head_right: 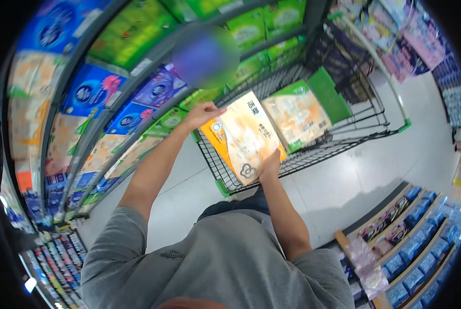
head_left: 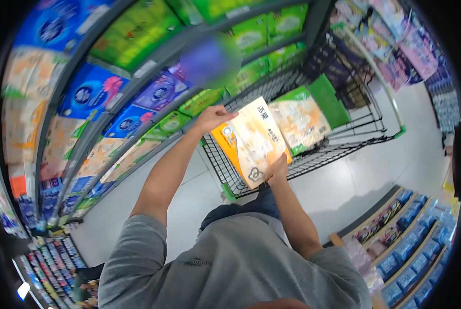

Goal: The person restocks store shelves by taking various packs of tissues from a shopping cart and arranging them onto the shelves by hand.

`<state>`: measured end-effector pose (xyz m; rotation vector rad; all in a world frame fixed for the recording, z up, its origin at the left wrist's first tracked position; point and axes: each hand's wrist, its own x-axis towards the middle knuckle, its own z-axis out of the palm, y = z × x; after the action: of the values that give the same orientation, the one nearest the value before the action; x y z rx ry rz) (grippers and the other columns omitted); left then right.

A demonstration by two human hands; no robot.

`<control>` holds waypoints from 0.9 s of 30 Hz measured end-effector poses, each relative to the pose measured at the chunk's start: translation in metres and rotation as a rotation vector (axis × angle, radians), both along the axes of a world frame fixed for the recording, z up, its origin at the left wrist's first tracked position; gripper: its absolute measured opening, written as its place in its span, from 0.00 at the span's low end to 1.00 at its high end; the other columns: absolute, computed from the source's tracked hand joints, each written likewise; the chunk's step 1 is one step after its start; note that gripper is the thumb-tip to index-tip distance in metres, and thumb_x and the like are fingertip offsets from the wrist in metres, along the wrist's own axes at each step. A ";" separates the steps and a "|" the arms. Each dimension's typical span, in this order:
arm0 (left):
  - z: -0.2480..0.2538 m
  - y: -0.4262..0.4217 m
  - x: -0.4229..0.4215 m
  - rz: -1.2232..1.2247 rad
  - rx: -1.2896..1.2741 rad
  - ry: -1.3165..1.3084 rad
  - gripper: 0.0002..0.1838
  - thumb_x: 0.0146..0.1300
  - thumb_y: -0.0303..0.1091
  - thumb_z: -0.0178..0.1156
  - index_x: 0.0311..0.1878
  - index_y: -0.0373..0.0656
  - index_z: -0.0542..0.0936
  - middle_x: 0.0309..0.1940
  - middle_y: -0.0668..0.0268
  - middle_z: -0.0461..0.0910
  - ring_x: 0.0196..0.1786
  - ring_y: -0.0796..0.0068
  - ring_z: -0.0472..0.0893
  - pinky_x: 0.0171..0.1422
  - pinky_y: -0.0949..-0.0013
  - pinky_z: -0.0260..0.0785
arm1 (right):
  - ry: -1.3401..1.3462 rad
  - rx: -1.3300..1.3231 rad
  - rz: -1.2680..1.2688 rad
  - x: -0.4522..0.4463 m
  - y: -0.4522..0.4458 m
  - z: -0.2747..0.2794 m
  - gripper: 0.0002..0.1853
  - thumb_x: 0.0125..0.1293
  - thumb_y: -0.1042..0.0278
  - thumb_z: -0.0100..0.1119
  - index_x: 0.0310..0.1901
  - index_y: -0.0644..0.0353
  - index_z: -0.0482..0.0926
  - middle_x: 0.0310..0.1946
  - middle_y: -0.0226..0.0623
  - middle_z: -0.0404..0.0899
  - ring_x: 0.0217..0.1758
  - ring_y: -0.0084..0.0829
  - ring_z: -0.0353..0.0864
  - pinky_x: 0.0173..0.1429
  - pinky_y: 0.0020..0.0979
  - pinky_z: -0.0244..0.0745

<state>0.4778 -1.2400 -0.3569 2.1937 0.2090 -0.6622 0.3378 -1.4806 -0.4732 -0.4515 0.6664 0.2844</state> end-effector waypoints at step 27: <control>0.170 0.312 -0.343 1.238 -0.966 -0.886 0.49 0.51 0.26 0.67 0.72 0.36 0.47 0.57 0.49 0.69 0.57 0.60 0.75 0.56 0.65 0.72 | -0.540 -0.096 0.873 -0.094 0.405 0.263 0.44 0.62 0.32 0.52 0.69 0.58 0.56 0.66 0.50 0.61 0.70 0.44 0.59 0.68 0.50 0.55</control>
<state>0.1350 -0.9285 -0.1868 0.9145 0.5431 0.7680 0.2436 -1.0758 -0.2102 -0.8613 -0.0836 0.9167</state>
